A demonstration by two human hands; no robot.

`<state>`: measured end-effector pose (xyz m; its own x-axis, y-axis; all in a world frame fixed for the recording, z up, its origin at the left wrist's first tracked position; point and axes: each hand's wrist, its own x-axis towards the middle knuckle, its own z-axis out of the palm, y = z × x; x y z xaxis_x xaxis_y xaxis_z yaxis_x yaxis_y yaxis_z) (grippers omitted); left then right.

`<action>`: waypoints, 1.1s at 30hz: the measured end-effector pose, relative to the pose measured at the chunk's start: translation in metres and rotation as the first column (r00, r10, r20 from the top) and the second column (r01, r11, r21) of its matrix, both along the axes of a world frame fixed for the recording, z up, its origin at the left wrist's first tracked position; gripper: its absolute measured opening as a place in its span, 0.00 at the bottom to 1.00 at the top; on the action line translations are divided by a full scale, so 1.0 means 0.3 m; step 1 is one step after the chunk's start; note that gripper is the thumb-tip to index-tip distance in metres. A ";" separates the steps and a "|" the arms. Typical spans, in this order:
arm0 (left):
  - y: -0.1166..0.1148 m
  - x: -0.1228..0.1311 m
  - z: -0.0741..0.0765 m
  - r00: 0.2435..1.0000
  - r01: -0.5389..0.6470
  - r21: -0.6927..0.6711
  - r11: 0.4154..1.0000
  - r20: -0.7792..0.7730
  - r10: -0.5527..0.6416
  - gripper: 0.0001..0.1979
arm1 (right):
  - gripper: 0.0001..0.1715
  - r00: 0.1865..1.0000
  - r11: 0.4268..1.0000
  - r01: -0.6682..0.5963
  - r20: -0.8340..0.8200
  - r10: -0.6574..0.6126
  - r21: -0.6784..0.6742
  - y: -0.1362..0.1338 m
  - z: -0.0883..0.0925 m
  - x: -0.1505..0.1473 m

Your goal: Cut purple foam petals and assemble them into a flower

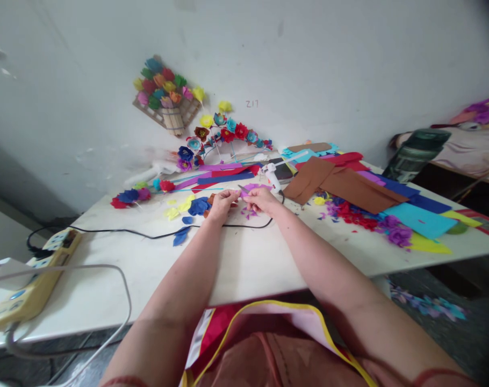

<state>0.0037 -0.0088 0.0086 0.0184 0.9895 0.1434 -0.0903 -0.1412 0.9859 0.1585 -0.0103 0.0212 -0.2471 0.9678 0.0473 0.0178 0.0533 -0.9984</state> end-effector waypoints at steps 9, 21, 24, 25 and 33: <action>0.000 0.005 -0.003 0.999 0.048 0.016 0.999 -0.018 -0.047 0.23 | 0.13 0.997 1.000 -0.004 -0.072 0.004 -0.009 0.009 -0.007 0.004; 0.013 -0.001 -0.015 1.000 0.022 0.040 0.999 -0.022 -0.022 0.23 | 0.13 0.999 0.999 0.031 -0.025 -0.031 0.022 -0.003 0.010 0.006; 0.010 0.001 -0.013 0.999 0.034 0.033 0.999 -0.020 -0.033 0.23 | 0.12 0.998 0.999 0.045 -0.050 -0.044 0.027 -0.005 0.010 0.002; 0.010 0.001 -0.012 0.999 0.037 0.032 0.999 -0.019 -0.037 0.23 | 0.11 0.997 0.999 0.047 -0.060 -0.045 0.028 -0.005 0.010 0.001; 0.002 0.002 -0.003 1.000 0.012 0.017 1.000 0.018 -0.012 0.21 | 0.11 0.999 0.999 0.032 -0.043 -0.031 0.022 0.003 -0.002 -0.005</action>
